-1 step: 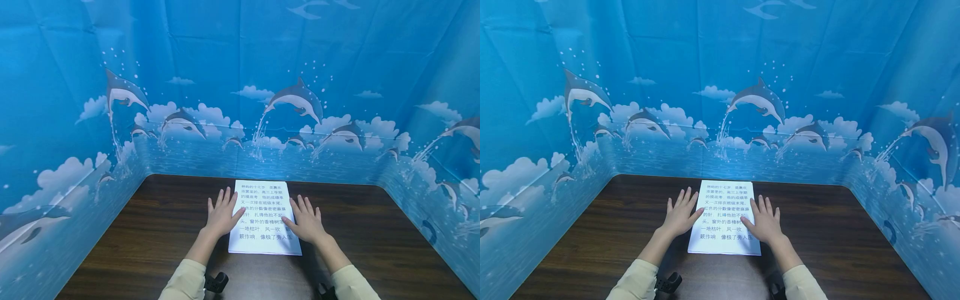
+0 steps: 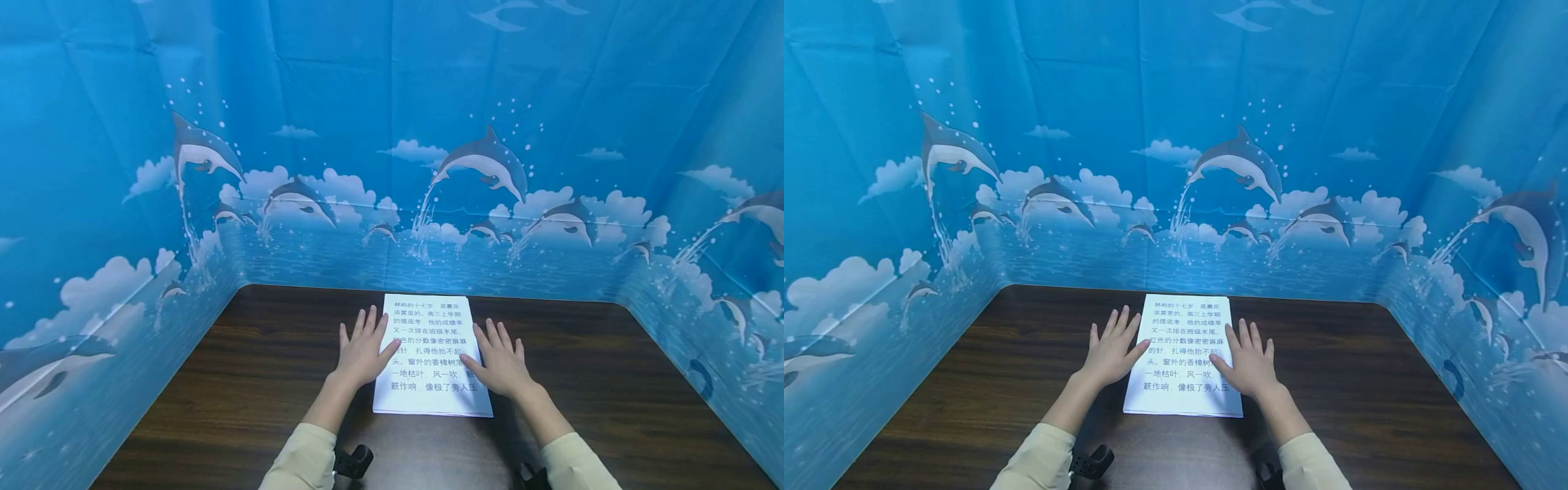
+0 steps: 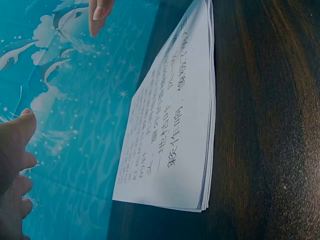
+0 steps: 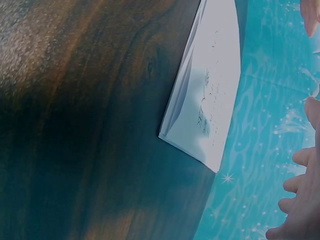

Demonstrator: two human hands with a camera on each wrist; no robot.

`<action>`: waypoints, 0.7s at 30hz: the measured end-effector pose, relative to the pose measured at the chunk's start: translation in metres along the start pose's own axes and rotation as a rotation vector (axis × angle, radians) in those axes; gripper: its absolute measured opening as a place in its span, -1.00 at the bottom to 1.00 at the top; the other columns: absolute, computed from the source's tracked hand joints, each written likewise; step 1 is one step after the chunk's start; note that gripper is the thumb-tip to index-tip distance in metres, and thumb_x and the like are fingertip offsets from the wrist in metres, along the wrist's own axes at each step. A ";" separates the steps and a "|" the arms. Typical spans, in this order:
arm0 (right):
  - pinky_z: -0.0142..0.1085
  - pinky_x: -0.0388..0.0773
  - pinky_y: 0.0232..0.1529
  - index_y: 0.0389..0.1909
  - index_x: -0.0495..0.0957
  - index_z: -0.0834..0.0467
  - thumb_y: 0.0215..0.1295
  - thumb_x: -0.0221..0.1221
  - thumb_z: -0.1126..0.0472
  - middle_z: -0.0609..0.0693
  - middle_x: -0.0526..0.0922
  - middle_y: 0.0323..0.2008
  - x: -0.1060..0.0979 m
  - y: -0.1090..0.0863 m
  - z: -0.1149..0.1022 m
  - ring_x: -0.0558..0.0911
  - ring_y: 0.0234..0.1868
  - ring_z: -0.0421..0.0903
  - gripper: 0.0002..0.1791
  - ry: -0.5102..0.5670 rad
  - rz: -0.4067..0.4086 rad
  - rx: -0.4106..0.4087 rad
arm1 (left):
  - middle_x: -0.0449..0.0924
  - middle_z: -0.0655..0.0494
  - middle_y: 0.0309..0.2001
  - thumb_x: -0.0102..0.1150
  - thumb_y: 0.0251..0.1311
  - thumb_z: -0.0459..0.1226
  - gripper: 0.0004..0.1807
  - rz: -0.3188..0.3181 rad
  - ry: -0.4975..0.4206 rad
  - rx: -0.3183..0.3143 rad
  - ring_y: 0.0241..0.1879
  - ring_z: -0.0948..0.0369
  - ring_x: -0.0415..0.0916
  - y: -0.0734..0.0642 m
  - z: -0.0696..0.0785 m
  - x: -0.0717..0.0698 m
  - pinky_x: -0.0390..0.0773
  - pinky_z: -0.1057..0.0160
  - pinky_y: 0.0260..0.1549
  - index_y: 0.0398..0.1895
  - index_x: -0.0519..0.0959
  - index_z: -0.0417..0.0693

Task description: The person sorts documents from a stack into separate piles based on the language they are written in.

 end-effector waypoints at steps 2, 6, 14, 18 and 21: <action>0.25 -0.27 0.04 0.24 0.11 0.20 0.09 -0.01 -0.19 0.26 -0.04 0.25 0.000 0.000 0.000 -0.17 0.25 0.20 -0.22 0.002 -0.001 -0.001 | -0.16 -0.05 0.30 -0.28 0.14 0.15 -0.30 0.000 0.009 0.000 0.27 0.03 -0.36 0.000 0.000 0.000 -0.39 -0.18 0.06 0.27 0.09 -0.04; 0.25 -0.27 0.03 0.24 0.10 0.19 0.09 0.01 -0.17 0.25 -0.04 0.26 0.001 0.000 0.000 -0.16 0.25 0.20 -0.23 0.009 -0.002 -0.002 | -0.17 -0.04 0.31 -0.28 0.14 0.15 -0.30 0.000 0.014 -0.002 0.27 0.03 -0.36 0.000 0.000 0.000 -0.37 -0.18 0.06 0.28 0.08 -0.03; 0.26 -0.25 0.03 0.24 0.10 0.20 0.09 0.00 -0.18 0.26 -0.01 0.24 0.000 0.003 0.000 -0.14 0.24 0.21 -0.22 0.007 0.010 -0.013 | -0.15 -0.06 0.30 -0.21 0.13 0.11 -0.31 0.017 -0.016 -0.008 0.27 0.03 -0.35 -0.001 -0.001 -0.002 -0.41 -0.17 0.06 0.27 0.10 -0.06; 0.25 -0.23 0.03 0.24 0.09 0.21 0.10 0.00 -0.16 0.26 0.00 0.24 -0.001 0.003 0.000 -0.13 0.24 0.21 -0.23 0.015 0.009 -0.006 | -0.15 -0.06 0.30 -0.19 0.13 0.10 -0.31 0.019 -0.023 -0.014 0.27 0.03 -0.35 0.001 -0.002 -0.002 -0.42 -0.17 0.06 0.27 0.10 -0.05; 0.26 -0.22 0.03 0.24 0.09 0.22 0.10 0.00 -0.16 0.27 0.00 0.24 -0.001 0.003 0.001 -0.12 0.24 0.23 -0.22 0.032 0.010 0.001 | -0.14 -0.07 0.30 -0.22 0.13 0.12 -0.30 0.015 -0.026 -0.014 0.27 0.02 -0.34 0.002 -0.003 -0.002 -0.40 -0.17 0.06 0.27 0.09 -0.06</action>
Point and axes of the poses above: each hand's wrist, its own y-axis towards the middle knuckle, its own x-axis out of the palm, z = x × y, the point moved 1 cm from there along y, towards the middle knuckle
